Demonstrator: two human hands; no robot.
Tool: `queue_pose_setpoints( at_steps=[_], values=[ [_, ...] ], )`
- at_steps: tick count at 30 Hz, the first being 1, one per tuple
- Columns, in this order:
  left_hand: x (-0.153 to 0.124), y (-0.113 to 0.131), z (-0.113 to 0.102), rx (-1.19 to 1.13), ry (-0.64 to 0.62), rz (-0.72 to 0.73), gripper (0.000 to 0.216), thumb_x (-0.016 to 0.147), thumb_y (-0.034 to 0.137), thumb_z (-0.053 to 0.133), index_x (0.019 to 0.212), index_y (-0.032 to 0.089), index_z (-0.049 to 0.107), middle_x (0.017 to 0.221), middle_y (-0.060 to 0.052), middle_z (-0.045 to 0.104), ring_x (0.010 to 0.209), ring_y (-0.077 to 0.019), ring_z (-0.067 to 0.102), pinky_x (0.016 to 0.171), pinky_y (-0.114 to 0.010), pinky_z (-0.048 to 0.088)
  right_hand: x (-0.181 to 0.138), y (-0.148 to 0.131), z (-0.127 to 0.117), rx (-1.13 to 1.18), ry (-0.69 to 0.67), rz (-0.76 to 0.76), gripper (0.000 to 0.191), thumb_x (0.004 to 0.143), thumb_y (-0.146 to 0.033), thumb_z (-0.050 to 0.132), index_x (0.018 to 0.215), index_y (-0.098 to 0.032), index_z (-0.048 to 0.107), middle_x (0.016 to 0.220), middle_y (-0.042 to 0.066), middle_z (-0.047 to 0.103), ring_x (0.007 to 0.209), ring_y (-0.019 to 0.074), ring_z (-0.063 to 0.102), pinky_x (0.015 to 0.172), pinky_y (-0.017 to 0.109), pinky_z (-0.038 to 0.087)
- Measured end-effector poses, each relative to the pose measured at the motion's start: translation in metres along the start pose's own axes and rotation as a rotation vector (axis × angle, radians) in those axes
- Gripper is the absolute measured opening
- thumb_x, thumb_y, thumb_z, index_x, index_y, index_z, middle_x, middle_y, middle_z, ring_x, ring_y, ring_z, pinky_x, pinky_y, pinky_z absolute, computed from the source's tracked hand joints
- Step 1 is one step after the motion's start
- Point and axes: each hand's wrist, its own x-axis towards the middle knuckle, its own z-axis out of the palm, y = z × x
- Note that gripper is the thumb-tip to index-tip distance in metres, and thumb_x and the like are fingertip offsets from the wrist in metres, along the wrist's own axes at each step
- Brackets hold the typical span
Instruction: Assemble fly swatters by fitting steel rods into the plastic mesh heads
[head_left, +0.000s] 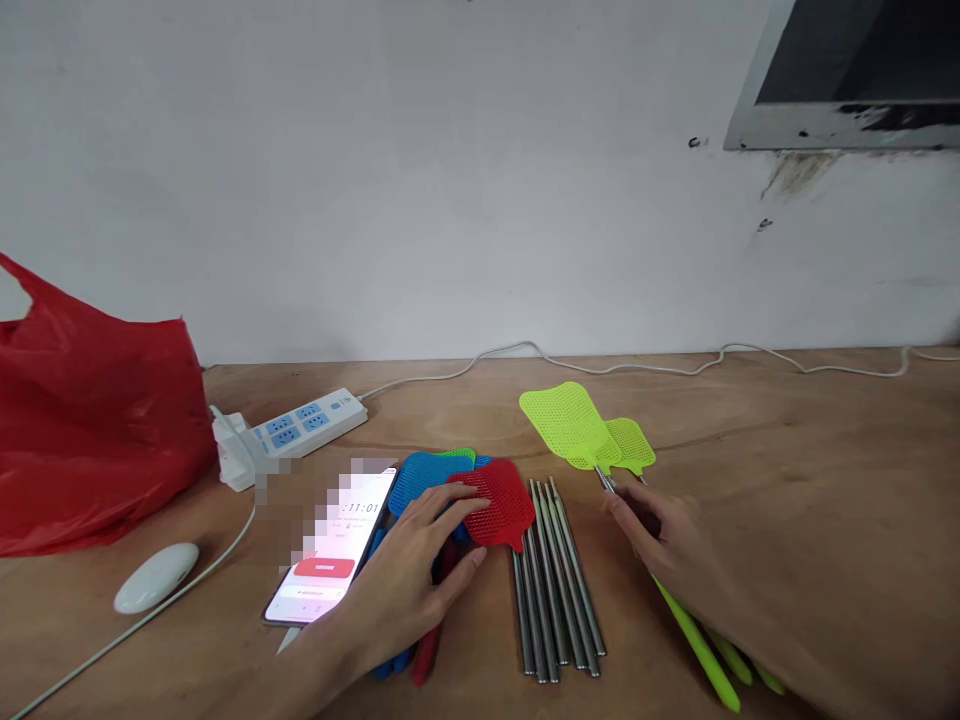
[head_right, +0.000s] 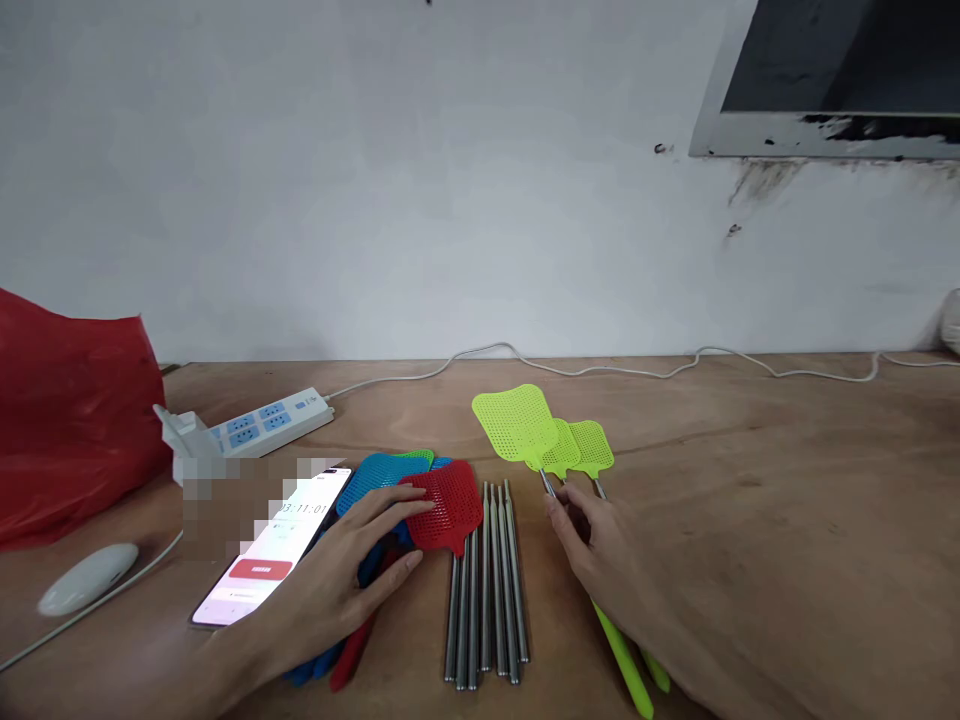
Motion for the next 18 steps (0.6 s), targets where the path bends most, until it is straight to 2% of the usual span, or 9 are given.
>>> queue_pose_setpoints(
  at_steps=[3, 6, 8, 14, 18],
  values=[
    [-0.001, -0.002, 0.002, 0.113, -0.052, 0.014, 0.036, 0.098, 0.032, 0.054, 0.133, 0.026, 0.057, 0.143, -0.008, 0.056, 0.133, -0.0305, 0.051, 0.108, -0.054, 0.046, 0.002, 0.009, 0.003, -0.086, 0.020, -0.014, 0.025, 0.092, -0.042, 0.047, 0.092, -0.022, 0.061, 0.053, -0.005, 0.048, 0.048, 0.0181, 0.049, 0.052, 0.029, 0.032],
    [0.000, -0.005, 0.001, 0.177, -0.058, -0.006, 0.037, 0.098, 0.032, 0.054, 0.133, 0.023, 0.057, 0.142, -0.009, 0.057, 0.132, -0.0305, 0.051, 0.108, -0.054, 0.046, 0.003, 0.015, 0.006, -0.118, 0.033, -0.006, 0.030, 0.091, -0.040, 0.048, 0.111, -0.020, 0.056, 0.050, -0.008, 0.048, 0.047, 0.0199, 0.051, 0.054, 0.029, 0.034],
    [0.001, -0.008, -0.001, 0.198, -0.039, -0.012, 0.036, 0.098, 0.033, 0.054, 0.131, 0.023, 0.058, 0.141, -0.010, 0.057, 0.131, -0.0302, 0.053, 0.107, -0.053, 0.047, 0.004, 0.019, 0.006, -0.165, 0.029, 0.002, 0.032, 0.091, -0.037, 0.047, 0.117, -0.020, 0.052, 0.051, -0.007, 0.051, 0.048, 0.0205, 0.053, 0.054, 0.030, 0.035],
    [0.001, -0.017, -0.001, 0.253, 0.012, -0.027, 0.034, 0.097, 0.035, 0.054, 0.128, 0.022, 0.059, 0.138, -0.011, 0.060, 0.128, -0.0313, 0.056, 0.105, -0.053, 0.049, 0.004, 0.019, 0.002, -0.559, -0.099, 0.045, 0.019, 0.091, -0.029, 0.051, 0.109, -0.024, 0.056, 0.062, -0.002, 0.064, 0.054, 0.0228, 0.061, 0.052, 0.028, 0.024],
    [0.000, -0.019, 0.000, 0.287, 0.037, -0.021, 0.036, 0.097, 0.036, 0.054, 0.130, 0.022, 0.055, 0.141, -0.012, 0.056, 0.131, -0.0321, 0.052, 0.106, -0.053, 0.047, 0.003, 0.014, 0.001, -0.681, -0.133, 0.058, 0.017, 0.093, -0.031, 0.051, 0.107, -0.024, 0.058, 0.068, 0.001, 0.069, 0.057, 0.0237, 0.065, 0.051, 0.028, 0.018]
  ],
)
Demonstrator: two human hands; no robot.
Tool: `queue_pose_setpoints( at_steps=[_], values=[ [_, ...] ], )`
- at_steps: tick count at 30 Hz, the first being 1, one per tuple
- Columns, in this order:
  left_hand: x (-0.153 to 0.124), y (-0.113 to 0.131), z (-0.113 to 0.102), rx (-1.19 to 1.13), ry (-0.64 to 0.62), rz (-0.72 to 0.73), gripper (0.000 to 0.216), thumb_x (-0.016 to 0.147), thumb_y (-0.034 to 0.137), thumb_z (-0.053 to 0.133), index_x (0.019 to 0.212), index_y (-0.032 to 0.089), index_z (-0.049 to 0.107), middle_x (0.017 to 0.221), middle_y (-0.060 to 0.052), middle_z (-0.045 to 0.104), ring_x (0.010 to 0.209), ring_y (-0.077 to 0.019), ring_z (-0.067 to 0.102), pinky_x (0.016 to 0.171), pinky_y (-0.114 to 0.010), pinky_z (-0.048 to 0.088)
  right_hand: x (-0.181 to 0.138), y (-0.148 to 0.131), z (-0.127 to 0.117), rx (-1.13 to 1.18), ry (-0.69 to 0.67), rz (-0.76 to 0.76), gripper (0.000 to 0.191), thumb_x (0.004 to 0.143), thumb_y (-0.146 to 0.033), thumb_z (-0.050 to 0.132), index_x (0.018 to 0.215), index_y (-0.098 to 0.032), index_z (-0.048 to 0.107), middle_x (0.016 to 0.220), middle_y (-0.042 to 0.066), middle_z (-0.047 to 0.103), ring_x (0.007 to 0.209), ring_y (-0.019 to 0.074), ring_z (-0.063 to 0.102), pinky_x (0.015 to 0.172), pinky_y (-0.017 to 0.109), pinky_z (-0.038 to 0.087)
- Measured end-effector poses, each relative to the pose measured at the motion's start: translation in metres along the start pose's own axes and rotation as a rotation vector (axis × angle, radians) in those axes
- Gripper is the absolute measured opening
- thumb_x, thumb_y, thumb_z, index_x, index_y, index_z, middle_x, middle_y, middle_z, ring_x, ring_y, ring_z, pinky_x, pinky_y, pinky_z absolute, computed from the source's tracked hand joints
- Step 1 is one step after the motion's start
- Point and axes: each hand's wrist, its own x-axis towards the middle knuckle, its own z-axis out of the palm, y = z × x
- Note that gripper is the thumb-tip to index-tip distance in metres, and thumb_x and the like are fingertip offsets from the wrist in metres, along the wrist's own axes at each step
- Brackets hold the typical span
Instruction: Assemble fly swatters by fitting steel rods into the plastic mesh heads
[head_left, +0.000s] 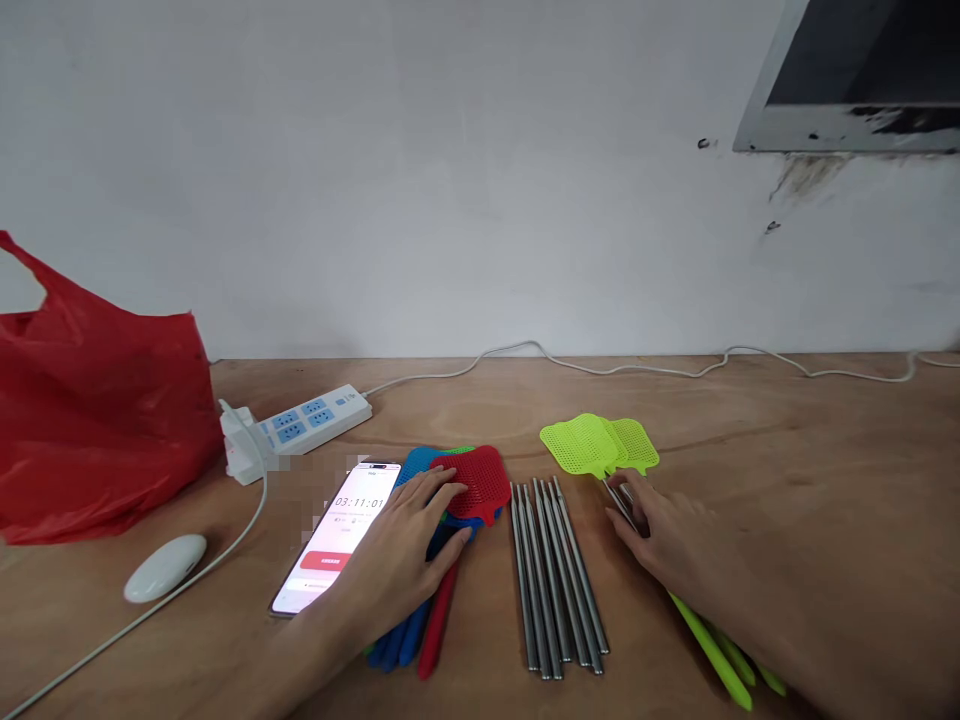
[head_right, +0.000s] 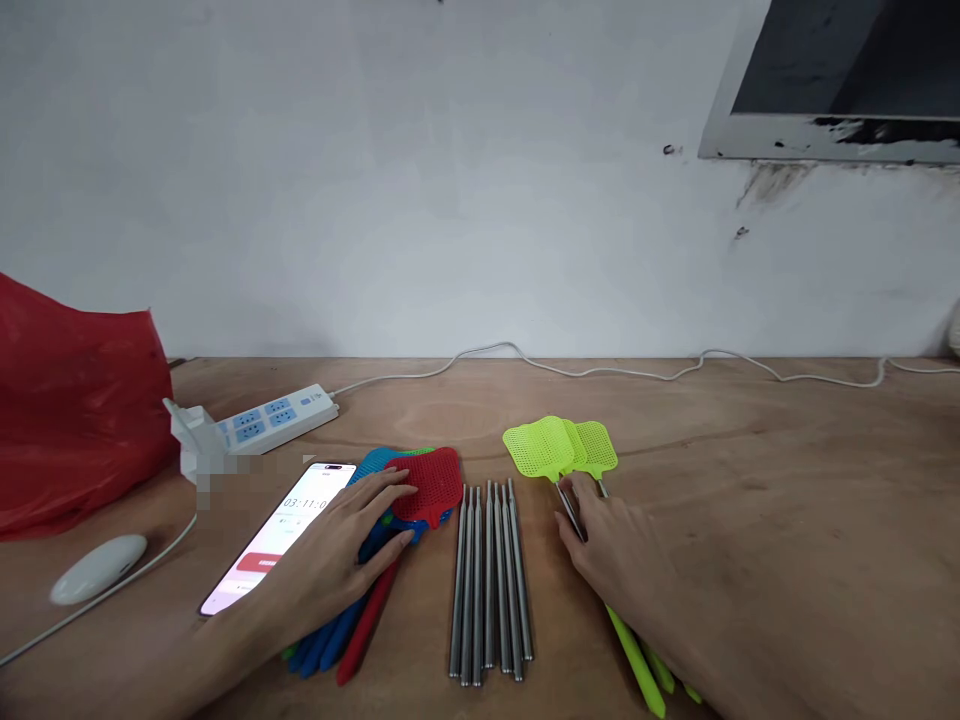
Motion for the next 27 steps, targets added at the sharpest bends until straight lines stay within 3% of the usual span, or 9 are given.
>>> queue_pose_setpoints(
  at_steps=[3, 6, 11, 14, 17, 21, 27],
  values=[
    [0.002, 0.004, -0.004, 0.012, 0.051, -0.001, 0.029, 0.097, 0.034, 0.052, 0.123, 0.021, 0.056, 0.134, -0.013, 0.057, 0.120, -0.0315, 0.056, 0.097, -0.051, 0.050, 0.000, -0.002, -0.003, -0.091, 0.014, 0.003, 0.018, 0.093, -0.034, 0.052, 0.106, -0.024, 0.060, 0.070, 0.003, 0.072, 0.058, 0.0259, 0.068, 0.051, 0.029, 0.014],
    [0.005, 0.012, -0.012, 0.019, 0.076, -0.005, 0.015, 0.096, 0.033, 0.052, 0.095, 0.020, 0.060, 0.109, -0.009, 0.062, 0.099, -0.0282, 0.058, 0.084, -0.046, 0.051, 0.000, 0.000, -0.006, -0.153, 0.048, -0.036, 0.018, 0.093, -0.035, 0.051, 0.104, -0.025, 0.062, 0.067, 0.004, 0.073, 0.057, 0.0271, 0.068, 0.051, 0.030, 0.012],
    [0.006, 0.020, -0.019, 0.066, 0.049, 0.041, 0.030, 0.092, 0.032, 0.055, 0.065, 0.020, 0.057, 0.090, -0.007, 0.060, 0.090, -0.0276, 0.053, 0.078, -0.044, 0.045, -0.001, 0.001, -0.009, -0.022, 0.159, -0.156, 0.011, 0.092, -0.031, 0.052, 0.092, -0.024, 0.061, 0.074, 0.003, 0.072, 0.057, 0.0238, 0.066, 0.052, 0.029, 0.020],
    [0.004, 0.022, -0.019, 0.119, -0.020, 0.052, 0.033, 0.090, 0.033, 0.057, 0.060, 0.019, 0.058, 0.081, -0.006, 0.059, 0.084, -0.0267, 0.052, 0.074, -0.044, 0.044, -0.006, -0.008, -0.013, 0.149, 0.125, -0.314, 0.007, 0.093, -0.026, 0.052, 0.092, -0.024, 0.059, 0.081, 0.002, 0.071, 0.061, 0.0197, 0.064, 0.056, 0.030, 0.033],
    [0.003, 0.024, -0.017, 0.126, -0.096, 0.056, 0.035, 0.089, 0.034, 0.058, 0.058, 0.019, 0.061, 0.078, -0.006, 0.060, 0.081, -0.0257, 0.053, 0.074, -0.044, 0.043, -0.012, -0.021, -0.018, 0.293, -0.035, -0.441, 0.005, 0.093, -0.025, 0.052, 0.089, -0.024, 0.056, 0.074, -0.002, 0.066, 0.063, 0.0174, 0.061, 0.060, 0.029, 0.039],
    [0.002, 0.025, -0.016, 0.099, -0.147, 0.047, 0.032, 0.089, 0.033, 0.059, 0.061, 0.019, 0.064, 0.078, -0.006, 0.062, 0.082, -0.0253, 0.054, 0.075, -0.044, 0.042, -0.016, -0.031, -0.020, 0.379, -0.124, -0.428, 0.006, 0.090, -0.021, 0.053, 0.086, -0.024, 0.051, 0.069, -0.003, 0.061, 0.061, 0.0160, 0.058, 0.058, 0.028, 0.038],
    [-0.001, 0.028, -0.015, 0.062, -0.166, 0.062, 0.029, 0.085, 0.030, 0.063, 0.058, 0.019, 0.062, 0.077, -0.006, 0.063, 0.082, -0.0250, 0.055, 0.077, -0.044, 0.041, -0.016, -0.031, -0.016, 0.275, -0.009, -0.342, 0.014, 0.081, -0.019, 0.057, 0.076, -0.024, 0.045, 0.065, -0.002, 0.061, 0.055, 0.0163, 0.055, 0.054, 0.029, 0.035]
  ],
)
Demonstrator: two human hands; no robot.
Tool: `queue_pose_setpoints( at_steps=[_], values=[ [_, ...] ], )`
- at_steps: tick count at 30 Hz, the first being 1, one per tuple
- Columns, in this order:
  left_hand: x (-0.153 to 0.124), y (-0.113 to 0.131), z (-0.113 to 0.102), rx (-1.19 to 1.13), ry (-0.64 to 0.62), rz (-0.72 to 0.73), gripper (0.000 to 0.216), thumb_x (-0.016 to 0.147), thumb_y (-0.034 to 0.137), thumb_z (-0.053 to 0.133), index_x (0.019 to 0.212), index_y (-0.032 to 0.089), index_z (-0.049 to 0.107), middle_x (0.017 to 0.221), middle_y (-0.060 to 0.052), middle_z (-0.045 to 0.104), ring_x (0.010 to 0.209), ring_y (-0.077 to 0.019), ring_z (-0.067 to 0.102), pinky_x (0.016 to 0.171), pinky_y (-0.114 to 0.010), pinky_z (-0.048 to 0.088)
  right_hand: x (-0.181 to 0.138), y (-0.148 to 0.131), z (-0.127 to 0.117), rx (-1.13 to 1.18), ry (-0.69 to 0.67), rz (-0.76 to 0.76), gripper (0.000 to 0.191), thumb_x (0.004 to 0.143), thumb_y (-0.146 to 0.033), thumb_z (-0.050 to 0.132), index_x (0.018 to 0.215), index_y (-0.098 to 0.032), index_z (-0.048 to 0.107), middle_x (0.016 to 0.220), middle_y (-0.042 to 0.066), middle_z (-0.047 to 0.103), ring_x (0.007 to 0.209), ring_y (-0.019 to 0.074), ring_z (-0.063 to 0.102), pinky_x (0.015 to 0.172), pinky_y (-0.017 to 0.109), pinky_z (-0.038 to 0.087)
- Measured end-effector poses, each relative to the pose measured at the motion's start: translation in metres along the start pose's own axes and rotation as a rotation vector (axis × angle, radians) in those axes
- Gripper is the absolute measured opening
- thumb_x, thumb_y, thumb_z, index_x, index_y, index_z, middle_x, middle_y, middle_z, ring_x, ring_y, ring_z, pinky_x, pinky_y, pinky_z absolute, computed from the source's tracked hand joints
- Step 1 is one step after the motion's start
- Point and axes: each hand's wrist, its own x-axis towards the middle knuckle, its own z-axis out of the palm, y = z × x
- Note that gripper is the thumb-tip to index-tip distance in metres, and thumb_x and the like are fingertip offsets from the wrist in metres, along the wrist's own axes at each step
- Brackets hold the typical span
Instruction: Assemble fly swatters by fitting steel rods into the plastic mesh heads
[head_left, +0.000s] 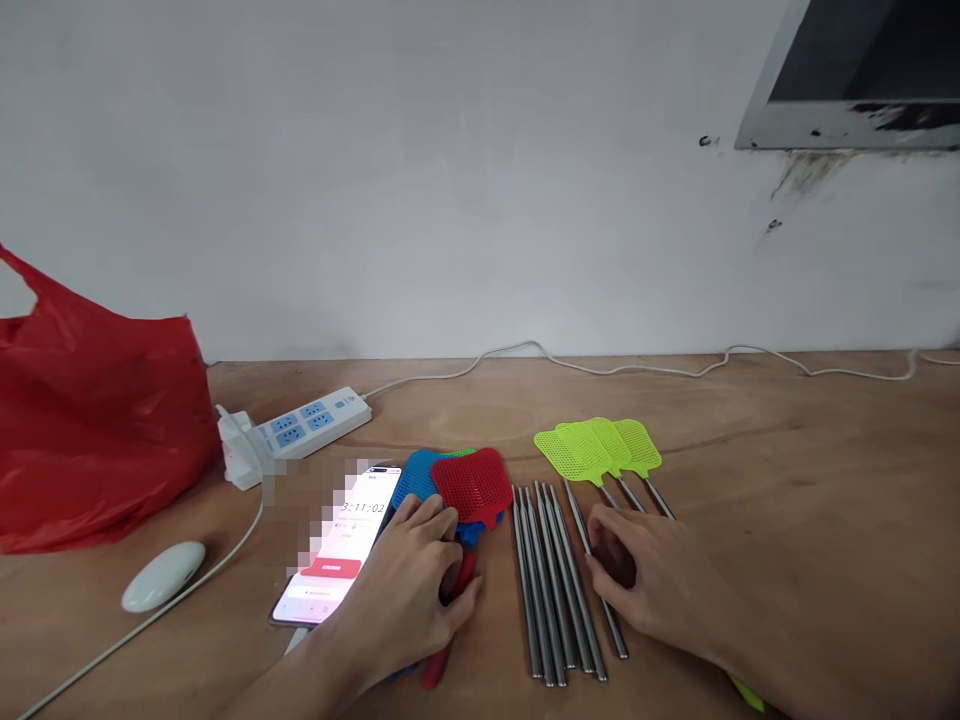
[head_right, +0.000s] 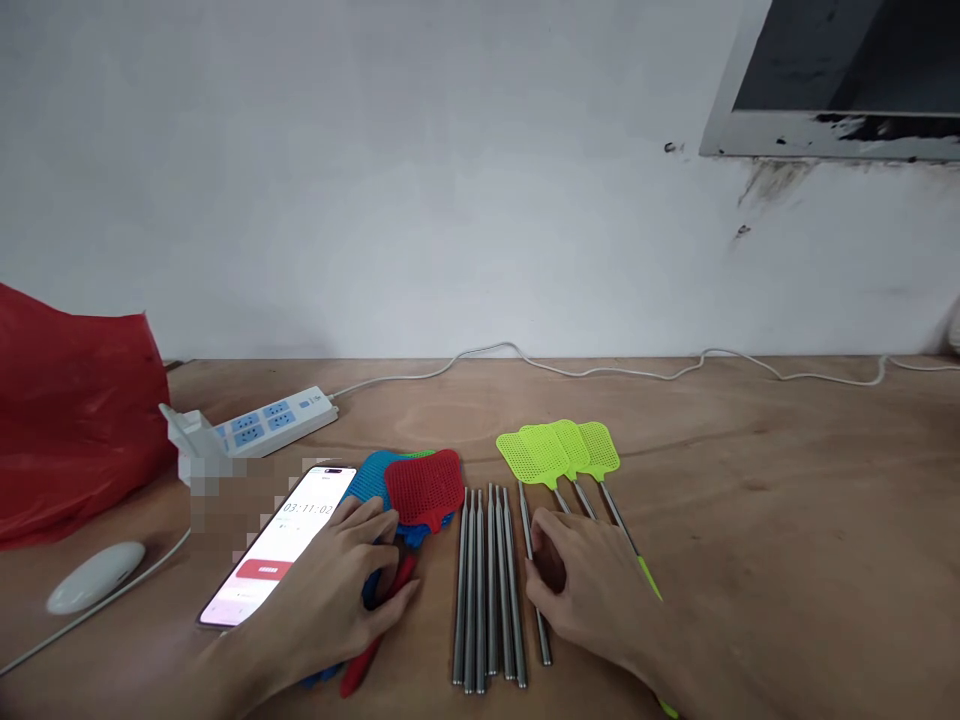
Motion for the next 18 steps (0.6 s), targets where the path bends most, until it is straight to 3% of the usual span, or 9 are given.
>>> queue_pose_setpoints(
  at_steps=[7, 12, 15, 18],
  values=[
    [0.000, 0.005, -0.001, -0.070, -0.013, 0.022, 0.028, 0.088, 0.027, 0.060, 0.061, 0.019, 0.061, 0.076, -0.004, 0.063, 0.078, -0.0224, 0.055, 0.076, -0.041, 0.042, -0.003, 0.003, 0.012, -0.150, 0.064, 0.070, 0.013, 0.078, -0.023, 0.059, 0.071, -0.024, 0.048, 0.066, 0.000, 0.065, 0.061, 0.0211, 0.060, 0.056, 0.032, 0.034],
    [0.000, 0.004, 0.001, -0.144, 0.007, 0.056, 0.030, 0.094, 0.026, 0.055, 0.065, 0.019, 0.056, 0.075, -0.004, 0.064, 0.078, -0.0215, 0.056, 0.073, -0.036, 0.043, -0.003, 0.006, 0.013, -0.117, 0.077, 0.119, 0.016, 0.075, -0.021, 0.060, 0.063, -0.023, 0.049, 0.061, 0.000, 0.063, 0.056, 0.0197, 0.058, 0.055, 0.031, 0.033],
    [-0.002, 0.003, 0.003, -0.160, -0.002, 0.079, 0.029, 0.097, 0.027, 0.052, 0.069, 0.019, 0.056, 0.077, -0.004, 0.065, 0.078, -0.0217, 0.057, 0.070, -0.034, 0.044, 0.000, 0.009, 0.009, 0.058, 0.091, 0.180, 0.016, 0.074, -0.022, 0.059, 0.061, -0.023, 0.049, 0.056, -0.002, 0.059, 0.053, 0.0177, 0.054, 0.054, 0.031, 0.034],
    [-0.003, 0.002, 0.005, -0.149, -0.021, 0.082, 0.028, 0.099, 0.029, 0.050, 0.074, 0.019, 0.057, 0.079, -0.005, 0.066, 0.076, -0.0220, 0.058, 0.066, -0.034, 0.044, 0.004, 0.014, 0.006, 0.455, 0.131, 0.263, 0.016, 0.078, -0.029, 0.059, 0.065, -0.024, 0.051, 0.056, -0.003, 0.053, 0.054, 0.0155, 0.051, 0.052, 0.028, 0.037]
  ],
)
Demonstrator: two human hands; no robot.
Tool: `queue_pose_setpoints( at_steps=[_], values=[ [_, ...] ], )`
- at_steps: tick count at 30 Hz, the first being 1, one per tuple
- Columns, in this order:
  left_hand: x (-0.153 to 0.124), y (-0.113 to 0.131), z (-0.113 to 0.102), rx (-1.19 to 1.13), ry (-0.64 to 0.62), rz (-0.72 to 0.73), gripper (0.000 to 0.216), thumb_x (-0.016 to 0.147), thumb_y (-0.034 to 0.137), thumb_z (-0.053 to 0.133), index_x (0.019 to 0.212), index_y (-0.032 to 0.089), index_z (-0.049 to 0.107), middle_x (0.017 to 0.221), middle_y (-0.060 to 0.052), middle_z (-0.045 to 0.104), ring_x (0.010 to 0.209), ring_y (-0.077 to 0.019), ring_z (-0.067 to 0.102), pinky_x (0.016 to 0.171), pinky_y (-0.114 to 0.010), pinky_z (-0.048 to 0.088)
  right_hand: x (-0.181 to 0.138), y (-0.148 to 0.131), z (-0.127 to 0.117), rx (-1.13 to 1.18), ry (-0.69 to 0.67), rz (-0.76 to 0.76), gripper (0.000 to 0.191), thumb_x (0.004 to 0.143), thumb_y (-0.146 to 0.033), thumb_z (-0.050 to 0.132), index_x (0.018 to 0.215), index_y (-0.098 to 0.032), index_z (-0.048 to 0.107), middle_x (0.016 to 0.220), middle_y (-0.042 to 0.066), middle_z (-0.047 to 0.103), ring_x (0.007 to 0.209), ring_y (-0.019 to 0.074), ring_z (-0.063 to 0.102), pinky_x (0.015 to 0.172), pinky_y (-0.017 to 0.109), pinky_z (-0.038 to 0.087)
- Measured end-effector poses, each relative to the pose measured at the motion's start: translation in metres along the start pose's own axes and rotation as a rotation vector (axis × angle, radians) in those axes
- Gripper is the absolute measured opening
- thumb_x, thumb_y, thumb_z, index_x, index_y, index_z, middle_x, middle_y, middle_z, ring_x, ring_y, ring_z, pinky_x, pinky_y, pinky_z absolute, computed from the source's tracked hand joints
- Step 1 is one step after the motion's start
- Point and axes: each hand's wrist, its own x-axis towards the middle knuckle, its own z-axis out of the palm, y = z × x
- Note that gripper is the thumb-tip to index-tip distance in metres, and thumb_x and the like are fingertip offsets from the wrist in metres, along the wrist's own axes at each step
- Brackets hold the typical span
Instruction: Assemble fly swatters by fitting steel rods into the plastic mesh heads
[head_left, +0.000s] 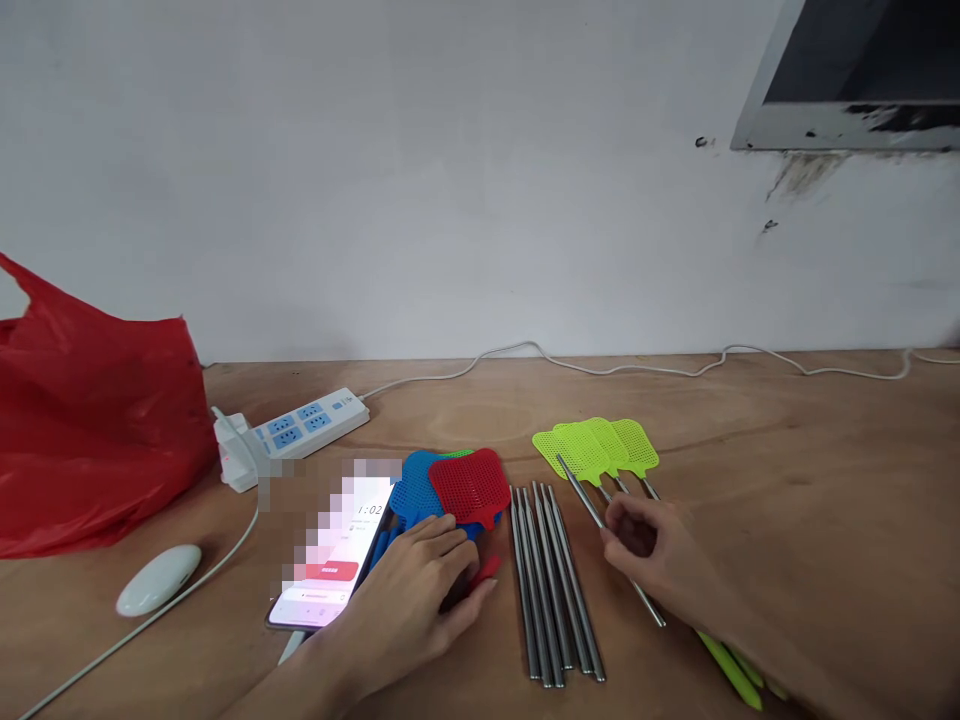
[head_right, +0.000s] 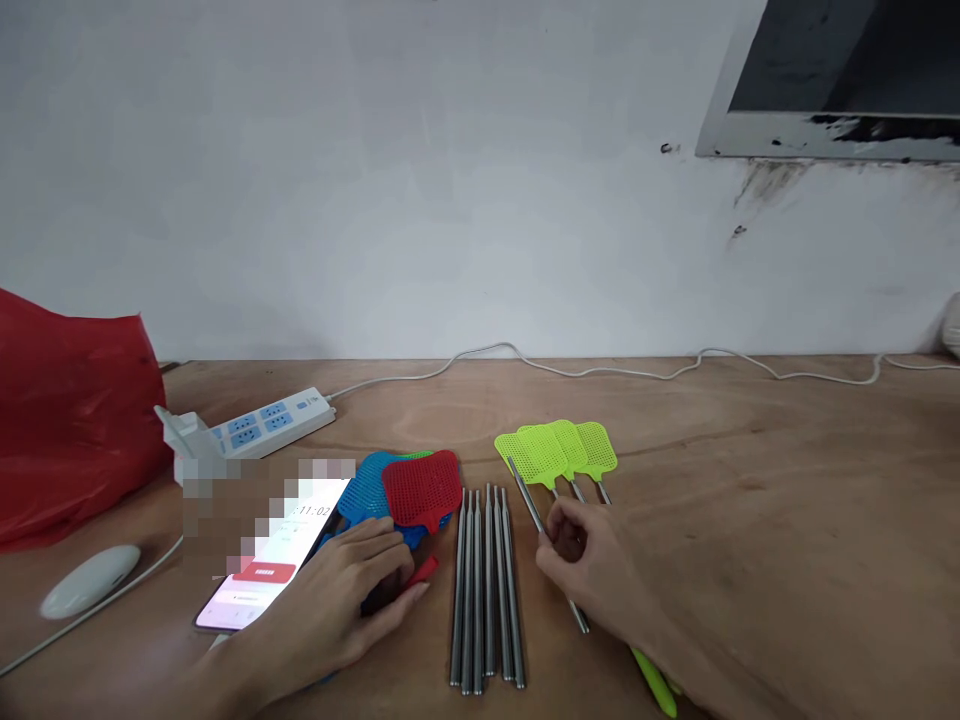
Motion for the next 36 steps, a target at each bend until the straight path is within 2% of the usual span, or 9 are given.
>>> queue_pose_setpoints(
  at_steps=[3, 6, 8, 11, 16, 21, 27, 36],
  values=[
    [-0.001, -0.001, 0.001, 0.013, 0.004, 0.002, 0.030, 0.102, 0.033, 0.047, 0.078, 0.019, 0.058, 0.080, -0.005, 0.065, 0.074, -0.0220, 0.060, 0.063, -0.033, 0.045, 0.003, 0.002, -0.003, 0.360, 0.027, 0.110, 0.024, 0.079, -0.042, 0.064, 0.070, -0.022, 0.055, 0.060, -0.004, 0.049, 0.056, 0.0138, 0.049, 0.050, 0.025, 0.038],
    [-0.001, -0.002, 0.000, 0.000, 0.011, 0.006, 0.032, 0.104, 0.036, 0.042, 0.084, 0.019, 0.060, 0.082, -0.006, 0.066, 0.074, -0.0220, 0.062, 0.064, -0.032, 0.047, 0.004, 0.002, -0.005, 0.582, -0.006, 0.210, 0.033, 0.077, -0.052, 0.070, 0.080, -0.021, 0.060, 0.059, -0.005, 0.050, 0.047, 0.0103, 0.043, 0.041, 0.022, 0.031],
    [-0.001, -0.003, 0.000, -0.005, 0.009, 0.012, 0.034, 0.106, 0.038, 0.038, 0.087, 0.019, 0.060, 0.083, -0.006, 0.066, 0.075, -0.0224, 0.064, 0.064, -0.032, 0.048, 0.003, 0.001, -0.006, 0.681, -0.044, 0.249, 0.037, 0.075, -0.054, 0.073, 0.085, -0.021, 0.062, 0.058, -0.005, 0.054, 0.042, 0.0092, 0.042, 0.037, 0.020, 0.030],
    [0.000, -0.003, -0.001, -0.001, -0.007, 0.027, 0.037, 0.107, 0.040, 0.033, 0.089, 0.020, 0.058, 0.084, -0.006, 0.066, 0.074, -0.0224, 0.064, 0.063, -0.032, 0.047, 0.004, -0.004, -0.007, 0.789, -0.088, 0.310, 0.040, 0.073, -0.056, 0.074, 0.081, -0.019, 0.063, 0.058, -0.002, 0.059, 0.042, 0.0106, 0.048, 0.035, 0.019, 0.033],
    [0.000, -0.002, -0.001, 0.005, -0.016, 0.046, 0.039, 0.108, 0.043, 0.029, 0.090, 0.020, 0.055, 0.084, -0.004, 0.066, 0.074, -0.0206, 0.065, 0.064, -0.030, 0.047, 0.005, -0.006, -0.004, 0.984, -0.210, 0.372, 0.047, 0.082, -0.064, 0.061, 0.081, -0.017, 0.065, 0.067, 0.004, 0.066, 0.053, 0.0143, 0.057, 0.037, 0.020, 0.040],
    [-0.001, 0.001, -0.003, 0.006, -0.017, 0.067, 0.042, 0.108, 0.043, 0.025, 0.089, 0.020, 0.054, 0.083, -0.004, 0.066, 0.073, -0.0207, 0.064, 0.063, -0.031, 0.047, 0.003, -0.006, 0.000, 1.035, -0.182, 0.293, 0.032, 0.083, -0.050, 0.071, 0.090, -0.020, 0.061, 0.068, 0.001, 0.068, 0.054, 0.0133, 0.058, 0.040, 0.018, 0.042],
    [-0.001, 0.001, -0.004, 0.027, -0.021, 0.081, 0.041, 0.108, 0.044, 0.026, 0.088, 0.021, 0.053, 0.081, -0.003, 0.065, 0.072, -0.0206, 0.064, 0.063, -0.030, 0.045, 0.001, -0.008, 0.000, 0.946, -0.169, 0.287, 0.039, 0.075, -0.051, 0.080, 0.089, -0.020, 0.061, 0.070, 0.003, 0.070, 0.056, 0.0135, 0.059, 0.041, 0.019, 0.044],
    [0.000, -0.002, -0.001, 0.023, 0.013, 0.107, 0.044, 0.108, 0.045, 0.020, 0.088, 0.020, 0.051, 0.079, -0.003, 0.065, 0.069, -0.0201, 0.063, 0.062, -0.031, 0.045, 0.002, -0.003, 0.001, 0.964, -0.158, 0.294, 0.035, 0.074, -0.048, 0.082, 0.087, -0.018, 0.071, 0.070, 0.004, 0.071, 0.057, 0.0132, 0.061, 0.041, 0.018, 0.045]
  ],
)
